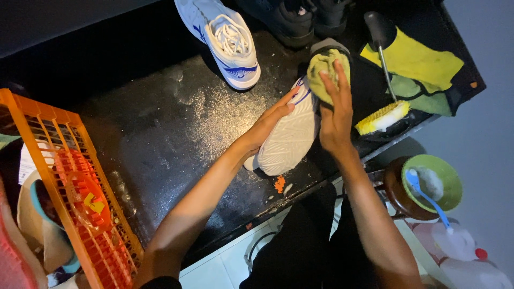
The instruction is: The person cleans the sole and sides of a white sneaker using a brush with soap and a cloth, then scrubs the upper with a toothbrush.
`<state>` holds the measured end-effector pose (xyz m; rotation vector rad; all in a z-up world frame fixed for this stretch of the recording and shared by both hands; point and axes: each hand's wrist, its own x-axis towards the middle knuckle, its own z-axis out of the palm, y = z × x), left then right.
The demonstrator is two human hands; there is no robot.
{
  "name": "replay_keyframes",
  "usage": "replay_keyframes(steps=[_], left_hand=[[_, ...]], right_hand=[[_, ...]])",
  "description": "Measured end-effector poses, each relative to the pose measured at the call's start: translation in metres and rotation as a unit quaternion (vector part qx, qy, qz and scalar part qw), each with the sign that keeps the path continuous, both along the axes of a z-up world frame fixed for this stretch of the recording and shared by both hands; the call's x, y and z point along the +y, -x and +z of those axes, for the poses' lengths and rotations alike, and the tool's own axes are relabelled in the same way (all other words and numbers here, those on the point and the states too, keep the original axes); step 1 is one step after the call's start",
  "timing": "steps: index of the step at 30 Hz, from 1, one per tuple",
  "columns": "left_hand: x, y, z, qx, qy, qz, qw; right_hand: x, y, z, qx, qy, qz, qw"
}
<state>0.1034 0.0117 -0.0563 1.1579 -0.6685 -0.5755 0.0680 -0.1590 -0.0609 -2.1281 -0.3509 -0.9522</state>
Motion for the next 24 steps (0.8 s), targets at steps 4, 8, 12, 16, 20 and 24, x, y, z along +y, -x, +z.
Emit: replay_keyframes(steps=[4, 8, 12, 16, 20, 24], left_hand=[[-0.005, 0.014, 0.023, 0.029, 0.034, 0.017, 0.999], [-0.007, 0.001, -0.003, 0.197, 0.089, -0.009, 0.976], [-0.008, -0.002, -0.024, 0.278, 0.099, 0.011, 0.956], [-0.011, -0.007, -0.019, 0.239, 0.074, 0.042, 0.967], [-0.009, -0.001, -0.005, 0.204, 0.068, 0.033, 0.976], [-0.015, -0.047, -0.076, 0.209, 0.117, -0.097, 0.966]], right_hand=[[0.025, 0.016, -0.002, 0.001, 0.028, -0.002, 1.000], [0.043, 0.028, -0.010, -0.008, 0.057, 0.010, 0.998], [0.057, 0.046, -0.019, -0.001, 0.075, 0.000, 0.997], [0.066, 0.056, -0.032, 0.001, 0.067, 0.008, 0.998], [0.079, 0.066, -0.048, 0.004, 0.082, 0.006, 0.997], [0.098, 0.077, -0.056, 0.002, 0.132, -0.023, 0.991]])
